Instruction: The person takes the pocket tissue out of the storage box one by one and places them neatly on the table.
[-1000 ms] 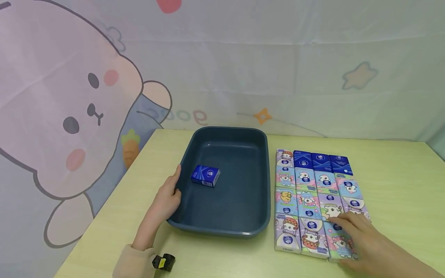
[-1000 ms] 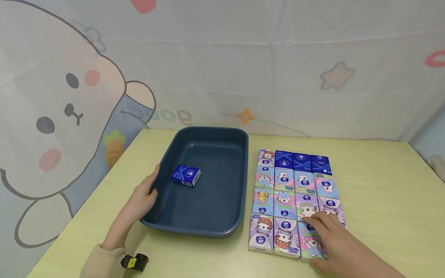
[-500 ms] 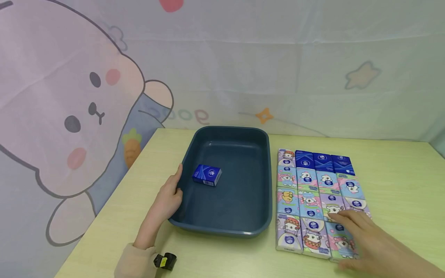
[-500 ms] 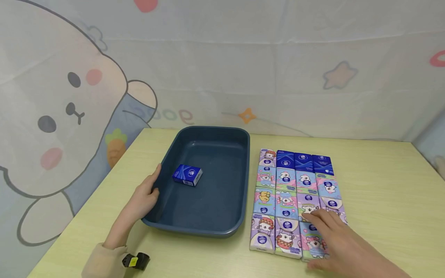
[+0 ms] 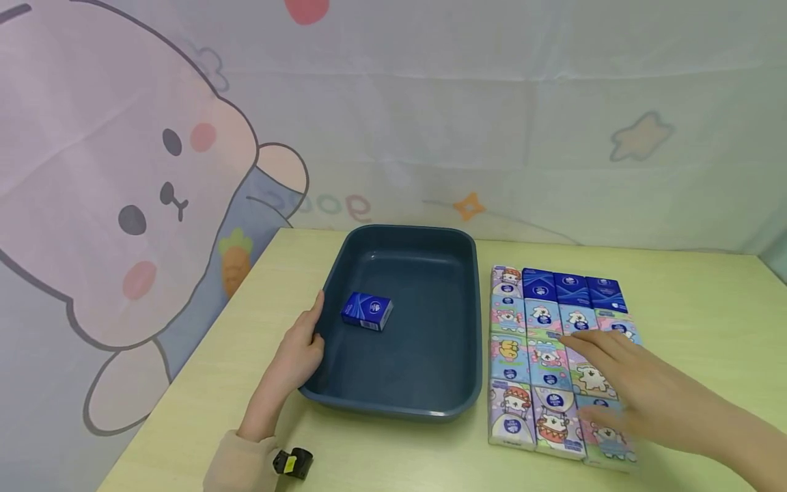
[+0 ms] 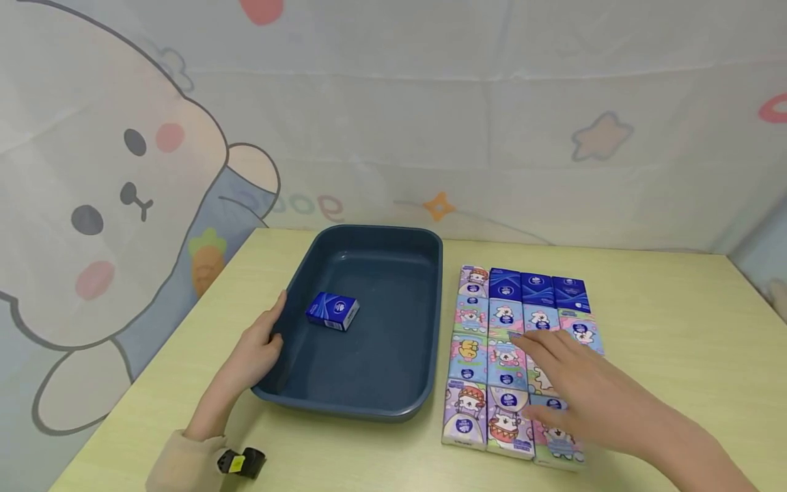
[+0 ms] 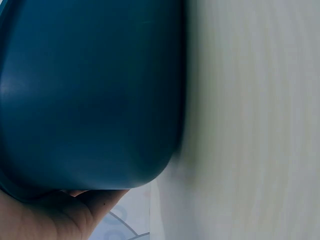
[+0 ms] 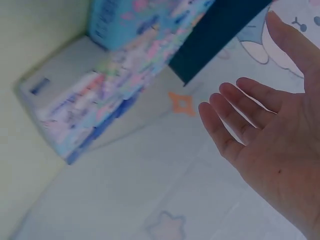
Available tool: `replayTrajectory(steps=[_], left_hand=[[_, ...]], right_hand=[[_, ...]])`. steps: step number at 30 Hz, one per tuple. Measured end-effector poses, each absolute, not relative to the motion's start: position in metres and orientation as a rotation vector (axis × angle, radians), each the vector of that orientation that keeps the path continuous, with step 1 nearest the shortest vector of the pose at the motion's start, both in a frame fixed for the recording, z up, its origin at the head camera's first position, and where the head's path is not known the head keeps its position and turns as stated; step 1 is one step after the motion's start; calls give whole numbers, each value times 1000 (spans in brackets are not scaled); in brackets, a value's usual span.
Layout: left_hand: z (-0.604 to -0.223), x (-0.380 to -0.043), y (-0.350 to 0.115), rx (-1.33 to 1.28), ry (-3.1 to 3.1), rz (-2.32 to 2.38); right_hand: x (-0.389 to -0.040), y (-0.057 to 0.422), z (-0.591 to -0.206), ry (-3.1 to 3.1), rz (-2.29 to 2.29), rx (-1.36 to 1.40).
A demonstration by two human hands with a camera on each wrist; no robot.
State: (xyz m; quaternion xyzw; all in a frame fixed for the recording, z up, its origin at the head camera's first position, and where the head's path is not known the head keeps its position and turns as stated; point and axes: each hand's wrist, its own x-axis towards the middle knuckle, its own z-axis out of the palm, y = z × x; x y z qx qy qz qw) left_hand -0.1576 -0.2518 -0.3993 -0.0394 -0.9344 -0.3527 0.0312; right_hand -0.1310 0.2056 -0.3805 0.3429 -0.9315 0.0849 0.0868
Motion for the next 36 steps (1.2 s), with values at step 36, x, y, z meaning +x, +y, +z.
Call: replayTrajectory(steps=[36], left_hand=[[-397, -156, -251, -129, -2873, -1087]], right_hand=[[-201, 84, -317, -2634, 202, 1405]])
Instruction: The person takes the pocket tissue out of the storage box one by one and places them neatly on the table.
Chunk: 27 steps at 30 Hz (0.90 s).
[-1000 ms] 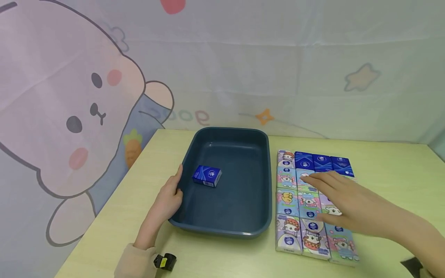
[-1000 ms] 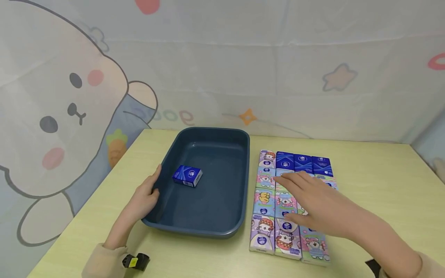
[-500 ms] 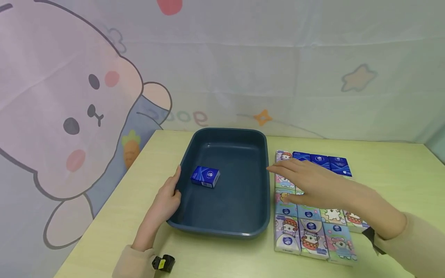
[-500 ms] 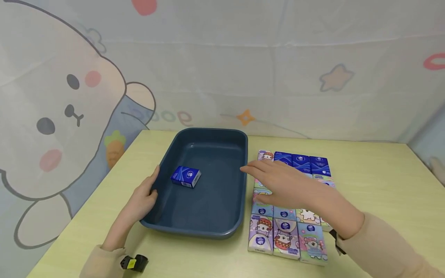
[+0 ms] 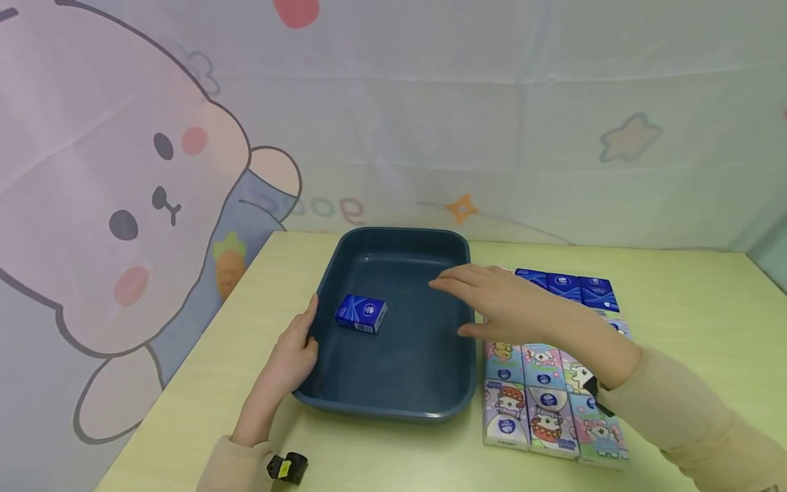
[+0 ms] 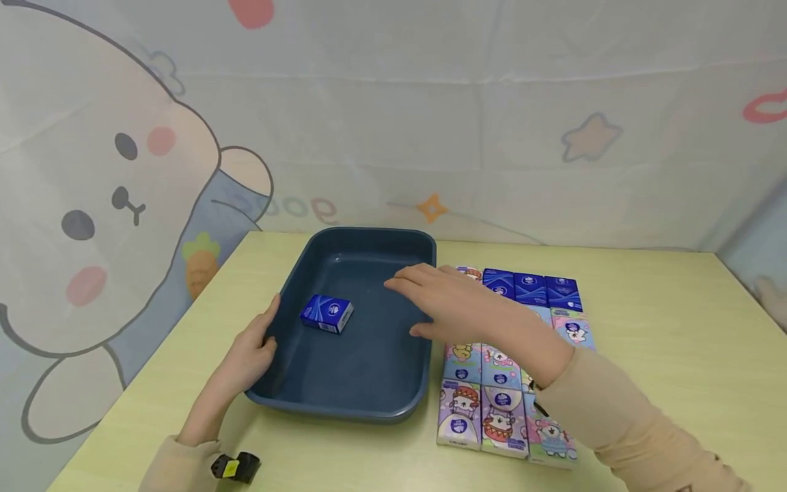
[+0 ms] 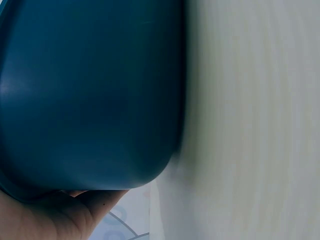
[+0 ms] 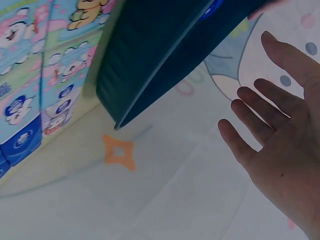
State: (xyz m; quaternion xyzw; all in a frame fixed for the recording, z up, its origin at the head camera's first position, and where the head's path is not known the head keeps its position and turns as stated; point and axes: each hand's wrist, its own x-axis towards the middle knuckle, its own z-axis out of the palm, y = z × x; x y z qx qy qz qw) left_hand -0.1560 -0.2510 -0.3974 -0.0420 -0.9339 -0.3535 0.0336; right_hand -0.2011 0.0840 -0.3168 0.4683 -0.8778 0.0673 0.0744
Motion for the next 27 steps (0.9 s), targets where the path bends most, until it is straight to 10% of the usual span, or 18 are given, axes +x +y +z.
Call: replayTrajectory(steps=[27], left_hand=[[-395, -154, -247, -131, -2867, -1074]], right_hand=[[-228, -24, -334, -2540, -469, 1571]])
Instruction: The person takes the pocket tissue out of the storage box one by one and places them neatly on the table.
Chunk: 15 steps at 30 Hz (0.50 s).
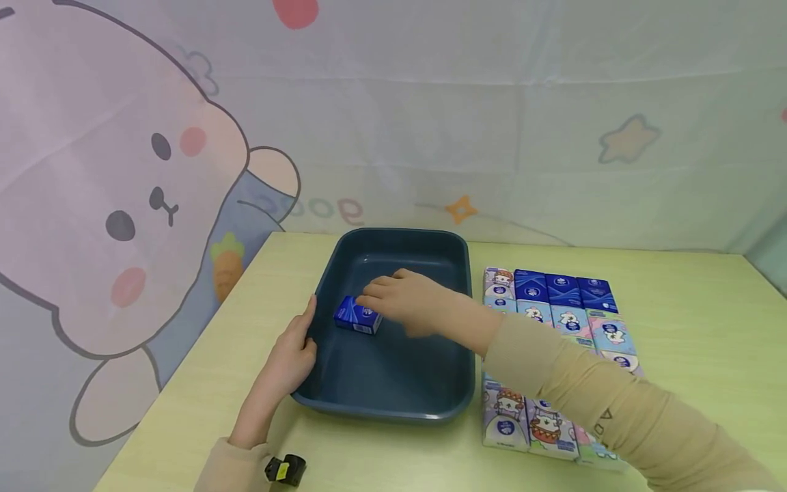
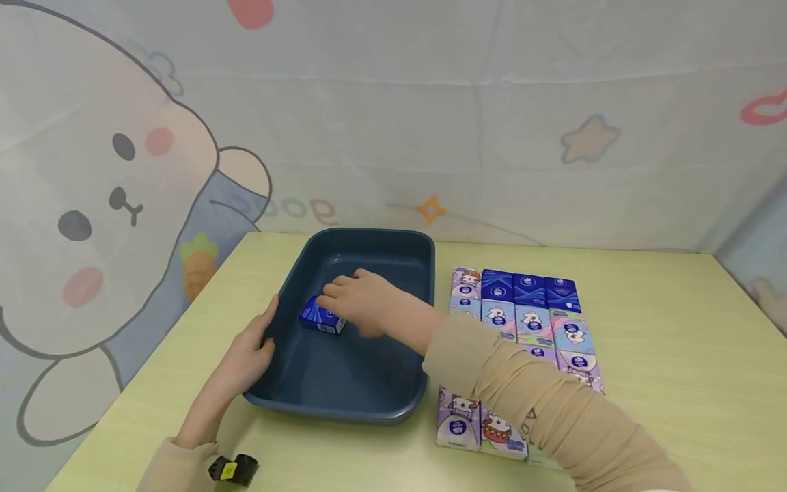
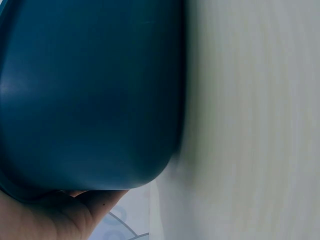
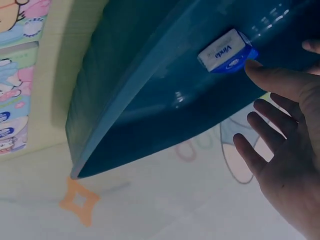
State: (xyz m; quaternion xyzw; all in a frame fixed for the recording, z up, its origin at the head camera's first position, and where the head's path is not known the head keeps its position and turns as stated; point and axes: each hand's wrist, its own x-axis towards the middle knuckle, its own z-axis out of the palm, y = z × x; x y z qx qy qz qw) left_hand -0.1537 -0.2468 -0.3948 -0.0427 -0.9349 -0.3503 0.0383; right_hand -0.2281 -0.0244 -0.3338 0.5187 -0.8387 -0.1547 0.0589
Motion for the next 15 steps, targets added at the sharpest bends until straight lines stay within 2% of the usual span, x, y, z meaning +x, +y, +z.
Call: replayTrajectory(steps=[15], left_hand=[[-397, -153, -248, -159, -2856, -1043]], right_hand=[[-240, -77, -363, -2415, -936, 1474]])
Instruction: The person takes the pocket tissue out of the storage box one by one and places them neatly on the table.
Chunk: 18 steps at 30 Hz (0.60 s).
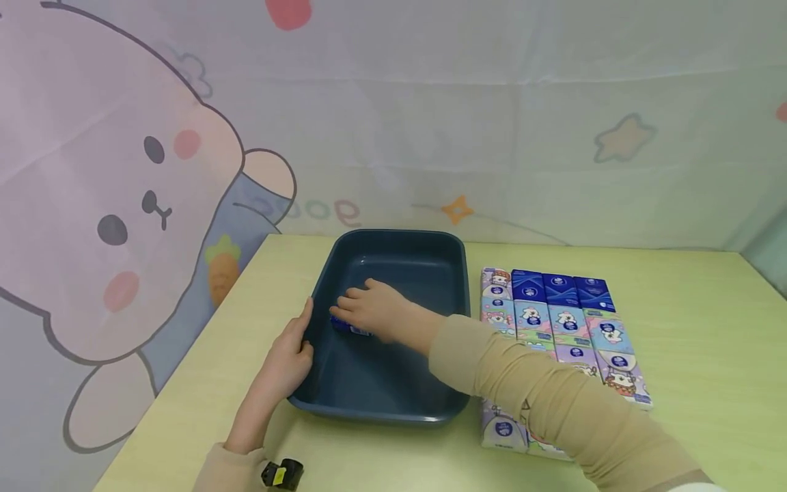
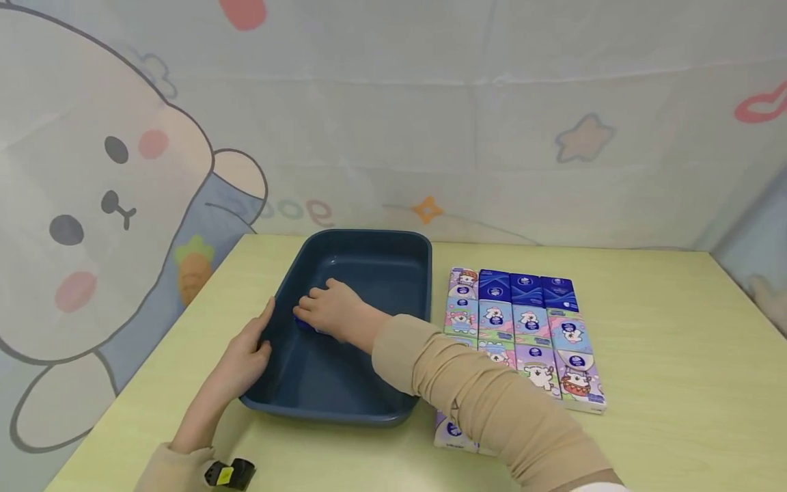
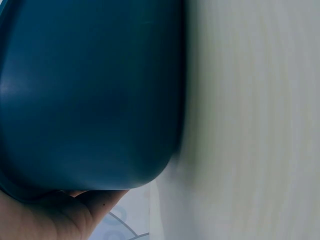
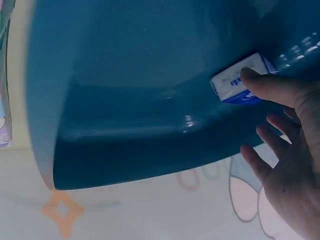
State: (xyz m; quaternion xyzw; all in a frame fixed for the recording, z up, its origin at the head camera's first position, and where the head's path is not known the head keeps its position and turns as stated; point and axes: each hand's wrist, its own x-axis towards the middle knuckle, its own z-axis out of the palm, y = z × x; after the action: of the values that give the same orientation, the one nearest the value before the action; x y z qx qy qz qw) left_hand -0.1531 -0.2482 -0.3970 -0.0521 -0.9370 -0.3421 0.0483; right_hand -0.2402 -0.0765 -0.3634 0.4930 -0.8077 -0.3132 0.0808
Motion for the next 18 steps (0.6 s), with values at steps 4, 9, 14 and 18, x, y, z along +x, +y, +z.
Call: replayTrajectory(steps=[4, 9, 14, 18], left_hand=[[-399, -151, -248, -155, -2860, -1052], [-400, -150, -249, -127, -2879, -1079], [-399, -153, -249, -134, -2869, -1069], [-399, -155, -249, -152, -2860, -1057]], right_hand=[[-242, -86, -370, -2468, -979, 1432], [-242, -96, -376, -2478, -1014, 1433], [-243, -99, -378, -2481, -1019, 1419], [-244, -98, -378, -2502, -1013, 1408]])
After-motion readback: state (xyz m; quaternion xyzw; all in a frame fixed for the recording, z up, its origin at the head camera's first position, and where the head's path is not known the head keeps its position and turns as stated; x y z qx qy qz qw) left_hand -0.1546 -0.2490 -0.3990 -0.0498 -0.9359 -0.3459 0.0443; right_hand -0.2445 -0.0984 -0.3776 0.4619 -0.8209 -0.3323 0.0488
